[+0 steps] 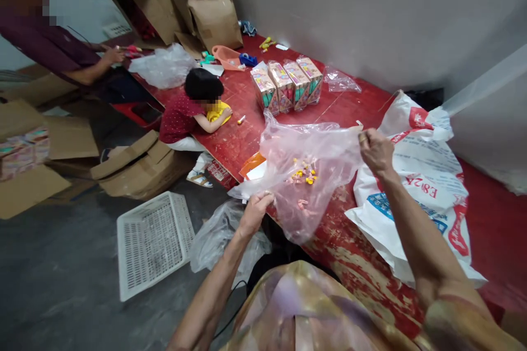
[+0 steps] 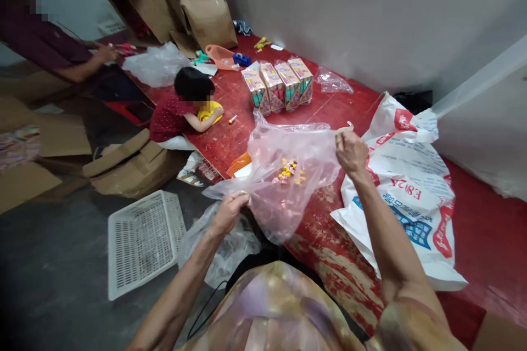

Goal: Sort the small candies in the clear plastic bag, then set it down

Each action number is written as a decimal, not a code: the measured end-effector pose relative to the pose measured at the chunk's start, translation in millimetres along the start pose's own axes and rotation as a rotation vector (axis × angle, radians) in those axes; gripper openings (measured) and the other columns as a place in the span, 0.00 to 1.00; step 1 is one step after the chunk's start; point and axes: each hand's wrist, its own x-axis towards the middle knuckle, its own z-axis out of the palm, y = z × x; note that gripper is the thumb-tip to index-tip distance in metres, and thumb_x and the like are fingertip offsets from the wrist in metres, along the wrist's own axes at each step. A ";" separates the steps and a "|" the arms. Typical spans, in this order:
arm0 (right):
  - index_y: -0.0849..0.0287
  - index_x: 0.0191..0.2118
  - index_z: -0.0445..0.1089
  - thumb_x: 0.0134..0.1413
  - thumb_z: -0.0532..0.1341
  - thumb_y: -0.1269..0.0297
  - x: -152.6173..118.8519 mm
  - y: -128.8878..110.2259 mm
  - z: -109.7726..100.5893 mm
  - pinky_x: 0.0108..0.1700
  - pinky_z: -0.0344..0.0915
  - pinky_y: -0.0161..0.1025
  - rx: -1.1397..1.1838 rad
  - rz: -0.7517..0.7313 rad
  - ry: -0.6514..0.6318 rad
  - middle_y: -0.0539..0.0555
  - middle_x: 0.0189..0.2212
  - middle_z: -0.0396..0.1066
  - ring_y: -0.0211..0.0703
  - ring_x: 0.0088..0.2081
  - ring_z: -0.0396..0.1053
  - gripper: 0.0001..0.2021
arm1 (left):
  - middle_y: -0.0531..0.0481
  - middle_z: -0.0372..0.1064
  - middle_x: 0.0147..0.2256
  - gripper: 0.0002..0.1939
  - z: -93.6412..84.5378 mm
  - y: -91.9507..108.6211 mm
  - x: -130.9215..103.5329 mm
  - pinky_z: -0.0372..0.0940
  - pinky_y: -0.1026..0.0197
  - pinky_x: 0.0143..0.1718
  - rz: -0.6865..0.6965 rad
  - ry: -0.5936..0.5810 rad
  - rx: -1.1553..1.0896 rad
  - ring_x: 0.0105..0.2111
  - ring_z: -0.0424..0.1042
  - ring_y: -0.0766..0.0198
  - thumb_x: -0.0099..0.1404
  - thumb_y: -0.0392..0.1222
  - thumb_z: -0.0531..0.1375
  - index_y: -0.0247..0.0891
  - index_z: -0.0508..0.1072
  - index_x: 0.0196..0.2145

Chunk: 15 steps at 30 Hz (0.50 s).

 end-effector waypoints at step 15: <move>0.71 0.33 0.70 0.60 0.52 0.66 109.2 7.6 -100.5 0.27 0.53 0.34 0.288 -0.024 0.312 0.55 0.24 0.65 0.29 0.24 0.56 0.14 | 0.51 0.65 0.18 0.08 -42.8 93.1 -14.4 0.58 0.64 0.25 0.242 0.265 0.014 0.22 0.63 0.66 0.46 0.37 0.59 0.35 0.68 0.14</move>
